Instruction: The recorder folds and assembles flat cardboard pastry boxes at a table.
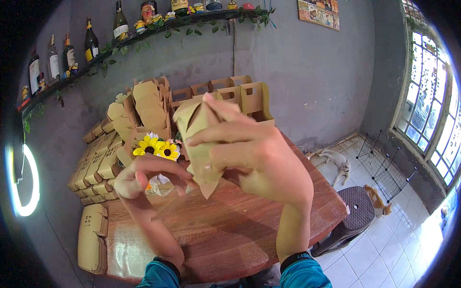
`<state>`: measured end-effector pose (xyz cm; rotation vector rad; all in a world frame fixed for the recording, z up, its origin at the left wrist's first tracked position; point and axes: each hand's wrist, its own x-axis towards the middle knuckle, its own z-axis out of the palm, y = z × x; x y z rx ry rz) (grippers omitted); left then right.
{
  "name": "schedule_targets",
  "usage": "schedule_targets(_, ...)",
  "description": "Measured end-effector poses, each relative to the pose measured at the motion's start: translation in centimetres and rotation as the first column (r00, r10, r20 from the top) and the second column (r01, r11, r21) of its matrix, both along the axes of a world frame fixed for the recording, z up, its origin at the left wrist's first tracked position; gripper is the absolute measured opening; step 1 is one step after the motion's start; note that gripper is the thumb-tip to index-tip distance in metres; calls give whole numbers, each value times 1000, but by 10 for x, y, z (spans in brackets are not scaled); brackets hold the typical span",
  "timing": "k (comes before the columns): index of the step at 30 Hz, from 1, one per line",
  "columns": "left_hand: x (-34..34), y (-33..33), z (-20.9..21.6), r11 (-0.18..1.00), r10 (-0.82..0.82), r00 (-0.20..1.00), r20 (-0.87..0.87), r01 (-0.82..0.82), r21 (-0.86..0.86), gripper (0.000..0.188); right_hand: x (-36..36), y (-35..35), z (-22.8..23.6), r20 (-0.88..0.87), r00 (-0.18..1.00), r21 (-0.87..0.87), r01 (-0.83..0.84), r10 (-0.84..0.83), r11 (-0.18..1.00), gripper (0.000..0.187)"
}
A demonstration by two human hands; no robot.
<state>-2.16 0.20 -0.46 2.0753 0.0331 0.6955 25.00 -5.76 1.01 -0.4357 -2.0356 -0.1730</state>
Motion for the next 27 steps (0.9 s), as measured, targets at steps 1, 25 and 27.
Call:
schedule_targets(1, 6, 2, 1, 989, -149, 988, -36, 148, -19, 64, -1, 1, 1, 29, 995, -26, -92, 93, 995, 23)
schedule_targets(25, 73, -66, -8, 922, 372, 779, 504, -249, -295, 20, -5, -2, 0, -157, 972, 98, -162, 176, 982, 27)
schedule_targets(27, 70, -59, -8, 934, 351, 815, 460, -271, -232, 20, -1, -2, 1, -144, 973, 94, -168, 181, 981, 25)
